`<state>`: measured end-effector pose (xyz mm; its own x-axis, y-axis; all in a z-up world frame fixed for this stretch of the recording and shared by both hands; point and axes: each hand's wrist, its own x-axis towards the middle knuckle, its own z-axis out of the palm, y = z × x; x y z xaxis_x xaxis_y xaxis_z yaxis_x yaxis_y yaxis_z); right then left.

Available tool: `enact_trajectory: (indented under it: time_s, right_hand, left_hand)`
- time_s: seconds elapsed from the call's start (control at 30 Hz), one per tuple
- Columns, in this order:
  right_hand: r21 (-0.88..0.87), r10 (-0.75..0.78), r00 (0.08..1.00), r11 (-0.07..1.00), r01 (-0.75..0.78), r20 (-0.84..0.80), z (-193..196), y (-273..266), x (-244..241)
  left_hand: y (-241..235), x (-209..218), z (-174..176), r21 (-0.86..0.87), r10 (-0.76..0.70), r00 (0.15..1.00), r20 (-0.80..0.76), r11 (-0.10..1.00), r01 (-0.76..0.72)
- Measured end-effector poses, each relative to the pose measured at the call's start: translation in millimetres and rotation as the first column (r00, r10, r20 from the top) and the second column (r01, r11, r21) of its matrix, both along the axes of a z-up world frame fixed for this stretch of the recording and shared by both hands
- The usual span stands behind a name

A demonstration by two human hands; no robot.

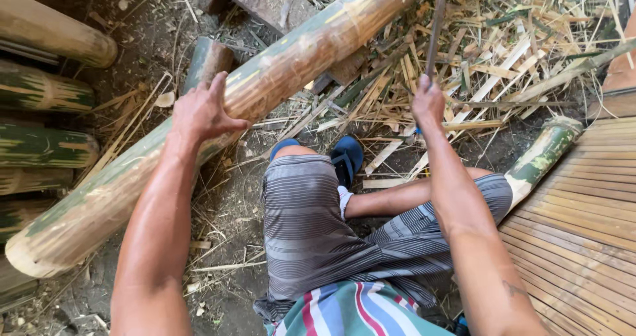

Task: The person sits on the ground and uses a machete to peel the outer layer of a long bamboo pole. They hold the pole with their left hand and repeatedly strike the surface with the machete in their right hand to remove the green skin, revealing the lighter wood underneath.

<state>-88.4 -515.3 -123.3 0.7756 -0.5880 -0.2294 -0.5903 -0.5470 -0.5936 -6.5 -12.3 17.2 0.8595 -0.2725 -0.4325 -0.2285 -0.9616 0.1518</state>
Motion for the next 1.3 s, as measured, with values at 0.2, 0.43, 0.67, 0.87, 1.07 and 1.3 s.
enact_trajectory:
  time_s: [0.2, 0.43, 0.67, 0.87, 1.07, 1.3]
  right_hand:
    - [-0.199, 0.230, 0.969, 0.949, -0.243, -0.086, 10, -7, -30]
    - [-0.085, 0.468, 0.857, 0.865, -0.494, -0.215, 62, 82, -15]
    - [-0.278, 0.606, 0.738, 0.685, -0.674, -0.296, 75, 47, -4]
    - [-0.262, 0.598, 0.698, 0.655, -0.709, -0.395, 68, 38, -15]
    - [-0.197, 0.326, 0.928, 0.912, -0.359, -0.183, 67, 2, 11]
    - [-0.233, 0.639, 0.755, 0.720, -0.654, -0.146, 76, 75, -17]
  left_hand:
    - [-1, 0, -5, -0.031, -0.144, 0.987, 0.074, 0.989, 0.146]
    - [-22, -24, 18, -0.036, 0.009, 0.995, -0.099, 0.999, -0.013]
    - [-30, -34, 17, -0.056, -0.051, 0.997, 0.055, 0.997, 0.055]
    - [-28, -33, 24, -0.072, -0.009, 0.999, 0.042, 0.997, 0.012]
    - [-30, -40, 23, -0.045, -0.022, 0.999, 0.048, 0.999, 0.024]
    - [-40, -57, 23, -0.047, -0.002, 0.994, 0.111, 0.999, 0.007]
